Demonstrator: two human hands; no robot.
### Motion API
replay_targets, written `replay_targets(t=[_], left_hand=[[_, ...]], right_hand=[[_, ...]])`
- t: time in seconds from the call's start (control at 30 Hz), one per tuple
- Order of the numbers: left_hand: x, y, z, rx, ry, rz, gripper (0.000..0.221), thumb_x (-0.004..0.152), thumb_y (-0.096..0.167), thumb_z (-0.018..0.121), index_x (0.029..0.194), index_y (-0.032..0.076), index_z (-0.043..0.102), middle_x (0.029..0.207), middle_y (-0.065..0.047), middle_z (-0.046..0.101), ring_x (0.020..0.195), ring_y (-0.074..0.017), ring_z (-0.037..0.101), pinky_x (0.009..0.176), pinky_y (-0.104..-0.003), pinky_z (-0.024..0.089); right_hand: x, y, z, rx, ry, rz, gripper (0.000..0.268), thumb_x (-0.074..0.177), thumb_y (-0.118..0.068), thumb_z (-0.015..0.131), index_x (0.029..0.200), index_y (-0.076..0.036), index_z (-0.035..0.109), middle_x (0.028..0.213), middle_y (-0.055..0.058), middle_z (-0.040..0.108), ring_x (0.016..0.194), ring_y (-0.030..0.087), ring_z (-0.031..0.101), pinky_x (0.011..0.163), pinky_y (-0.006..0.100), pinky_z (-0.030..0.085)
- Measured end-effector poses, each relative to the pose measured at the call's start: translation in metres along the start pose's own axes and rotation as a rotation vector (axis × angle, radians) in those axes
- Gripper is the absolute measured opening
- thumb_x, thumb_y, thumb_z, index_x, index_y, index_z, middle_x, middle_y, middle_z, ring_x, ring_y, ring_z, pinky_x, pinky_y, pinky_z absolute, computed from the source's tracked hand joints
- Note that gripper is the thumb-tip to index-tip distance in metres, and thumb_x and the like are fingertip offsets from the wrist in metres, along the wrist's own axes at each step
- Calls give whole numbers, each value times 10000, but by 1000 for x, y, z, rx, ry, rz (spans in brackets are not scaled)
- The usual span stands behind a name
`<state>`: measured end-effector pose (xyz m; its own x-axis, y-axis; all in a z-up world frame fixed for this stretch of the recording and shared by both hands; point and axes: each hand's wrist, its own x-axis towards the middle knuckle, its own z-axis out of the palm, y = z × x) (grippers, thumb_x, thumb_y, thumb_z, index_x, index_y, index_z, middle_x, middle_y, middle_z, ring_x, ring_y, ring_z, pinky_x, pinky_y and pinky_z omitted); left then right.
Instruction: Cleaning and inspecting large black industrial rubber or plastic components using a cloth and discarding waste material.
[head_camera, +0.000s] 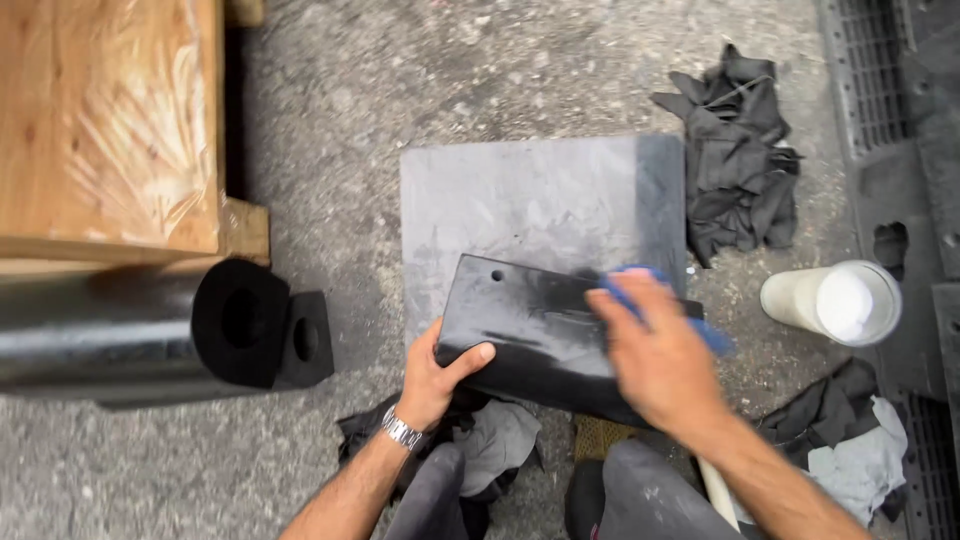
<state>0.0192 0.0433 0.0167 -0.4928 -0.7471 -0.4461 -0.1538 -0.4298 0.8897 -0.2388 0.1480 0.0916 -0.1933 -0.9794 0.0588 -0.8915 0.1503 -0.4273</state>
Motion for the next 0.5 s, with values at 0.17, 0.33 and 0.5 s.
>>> replay_targets(t=[0.17, 0.33, 0.5], left_hand=[[-1, -3, 9, -112, -5, -33, 471, 819, 201, 820, 1211, -17, 676, 1076, -79, 759, 962, -135, 691, 884, -307, 550], [4, -4, 12, -108, 6, -29, 495, 803, 186, 808, 1236, -6, 664, 1093, -69, 763, 976, -134, 705, 897, -299, 551], [-1, -5, 13, -61, 20, -8, 505, 802, 194, 813, 1237, -7, 654, 1107, -70, 745, 1002, -130, 683, 912, -304, 534]], right_hand=[[-16, -42, 11, 133, -87, -281, 464, 846, -84, 641, 1304, -146, 677, 1430, 167, 584, 1365, 359, 527, 1136, 456, 423], [-46, 29, -7, 162, -9, -94, 371, 863, -137, 652, 1207, -224, 759, 1369, 105, 608, 1279, 323, 584, 1089, 446, 432], [-10, 47, -14, 201, -4, 188, 408, 872, -60, 600, 1233, -216, 712, 1412, 114, 585, 1271, 305, 600, 1037, 371, 485]])
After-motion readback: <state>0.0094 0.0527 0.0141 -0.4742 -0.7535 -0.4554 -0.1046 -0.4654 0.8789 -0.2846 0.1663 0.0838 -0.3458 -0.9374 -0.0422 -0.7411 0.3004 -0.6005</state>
